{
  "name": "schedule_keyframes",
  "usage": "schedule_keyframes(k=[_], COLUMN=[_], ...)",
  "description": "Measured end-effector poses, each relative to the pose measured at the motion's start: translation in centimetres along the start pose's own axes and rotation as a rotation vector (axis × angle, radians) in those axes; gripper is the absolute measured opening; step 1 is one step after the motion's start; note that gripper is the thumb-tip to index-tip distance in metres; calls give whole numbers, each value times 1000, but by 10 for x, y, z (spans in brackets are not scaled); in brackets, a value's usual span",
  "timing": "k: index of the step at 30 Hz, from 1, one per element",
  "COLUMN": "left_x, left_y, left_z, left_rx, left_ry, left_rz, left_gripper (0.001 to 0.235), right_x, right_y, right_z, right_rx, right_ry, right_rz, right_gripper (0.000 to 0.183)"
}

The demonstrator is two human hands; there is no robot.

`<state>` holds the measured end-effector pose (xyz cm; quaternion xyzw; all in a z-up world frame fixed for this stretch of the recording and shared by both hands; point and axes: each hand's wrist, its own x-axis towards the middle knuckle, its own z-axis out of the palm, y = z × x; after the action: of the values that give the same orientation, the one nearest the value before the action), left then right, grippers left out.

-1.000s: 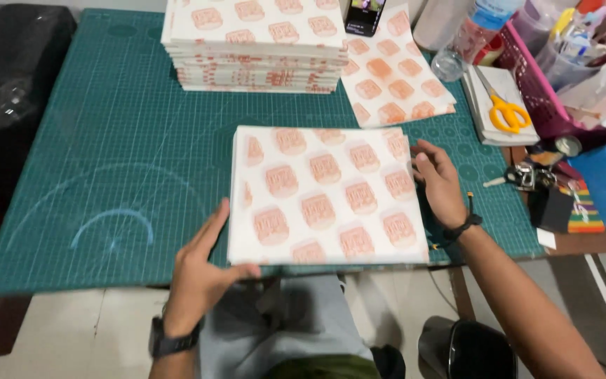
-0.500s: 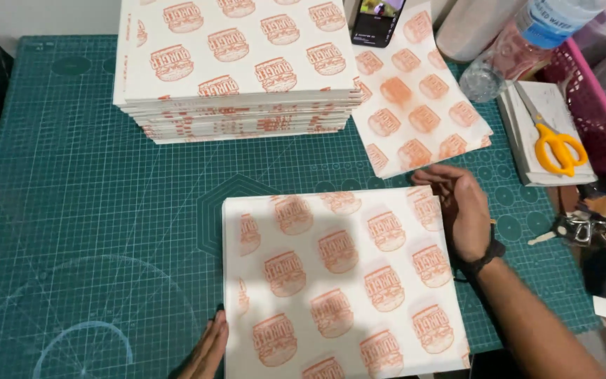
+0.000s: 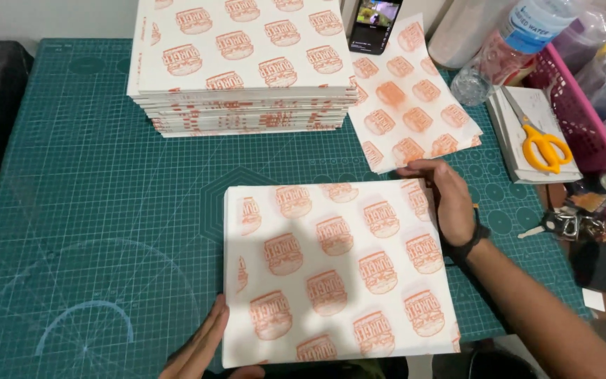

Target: Folding printed burger wrappers on a manual assembly workstation.

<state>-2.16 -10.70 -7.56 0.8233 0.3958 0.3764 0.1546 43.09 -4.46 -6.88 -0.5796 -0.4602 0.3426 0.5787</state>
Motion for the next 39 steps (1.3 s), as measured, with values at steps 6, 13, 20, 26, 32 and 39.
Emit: schedule_keyframes(k=[6, 13, 20, 26, 32, 39], left_x=[8, -8, -10, -15, 1, 13], left_y=[-3, -3, -2, -6, -8, -14], left_z=[-1, 1, -3, 10, -8, -16], left_rx=[30, -224, -198, -77, 10, 79], left_ry=[61, 3, -127, -127, -183, -252], left_rz=[107, -217, -241, -169, -54, 48], left_gripper=[75, 94, 107, 75, 75, 68], right_x=[18, 14, 5, 6, 4, 5], right_y=[13, 20, 1, 3, 5, 13], right_z=[11, 7, 18, 16, 13, 5], right_rx=[146, 319, 171, 152, 28, 45], right_ry=[-90, -1, 28, 45, 23, 30], right_rz=[-36, 122, 105, 118, 100, 31], right_gripper=[50, 52, 49, 47, 48, 41])
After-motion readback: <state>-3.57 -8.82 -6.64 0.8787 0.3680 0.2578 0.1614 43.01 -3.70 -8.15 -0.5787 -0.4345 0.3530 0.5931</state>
